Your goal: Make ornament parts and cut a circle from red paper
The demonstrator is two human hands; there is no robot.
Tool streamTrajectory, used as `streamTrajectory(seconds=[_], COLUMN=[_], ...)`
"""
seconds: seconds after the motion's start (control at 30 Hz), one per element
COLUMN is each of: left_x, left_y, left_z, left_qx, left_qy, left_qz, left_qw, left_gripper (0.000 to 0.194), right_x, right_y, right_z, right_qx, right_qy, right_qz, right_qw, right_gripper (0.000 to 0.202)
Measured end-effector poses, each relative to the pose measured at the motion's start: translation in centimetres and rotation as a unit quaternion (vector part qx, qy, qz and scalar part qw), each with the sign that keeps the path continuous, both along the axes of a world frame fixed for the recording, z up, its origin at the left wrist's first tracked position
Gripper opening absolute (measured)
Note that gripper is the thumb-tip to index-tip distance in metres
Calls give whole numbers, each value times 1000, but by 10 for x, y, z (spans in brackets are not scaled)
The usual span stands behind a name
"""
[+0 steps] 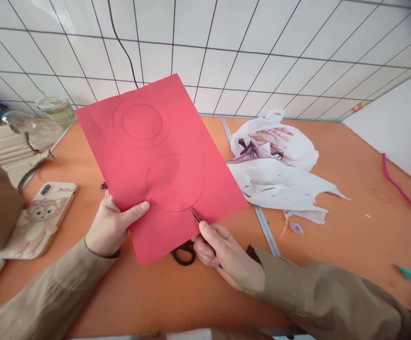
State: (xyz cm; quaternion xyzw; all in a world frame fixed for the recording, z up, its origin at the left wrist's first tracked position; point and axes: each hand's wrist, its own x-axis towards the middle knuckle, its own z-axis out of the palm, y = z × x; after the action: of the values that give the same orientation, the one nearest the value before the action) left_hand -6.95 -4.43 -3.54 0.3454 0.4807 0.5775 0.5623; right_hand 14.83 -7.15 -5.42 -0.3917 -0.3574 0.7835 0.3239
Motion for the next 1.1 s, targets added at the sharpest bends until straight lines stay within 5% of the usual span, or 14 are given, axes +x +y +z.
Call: streamTrajectory(seconds=[1.1], left_x=[0], left_y=[-1], left_z=[1], left_qx=[-39], left_qy=[-20], left_qz=[17], left_qw=[999], left_gripper=[30], right_x=[1], right_y=[-2], right_z=[-1], right_qx=[31], right_qy=[-7], right_qz=[27], right_qw=[999], right_gripper=[61])
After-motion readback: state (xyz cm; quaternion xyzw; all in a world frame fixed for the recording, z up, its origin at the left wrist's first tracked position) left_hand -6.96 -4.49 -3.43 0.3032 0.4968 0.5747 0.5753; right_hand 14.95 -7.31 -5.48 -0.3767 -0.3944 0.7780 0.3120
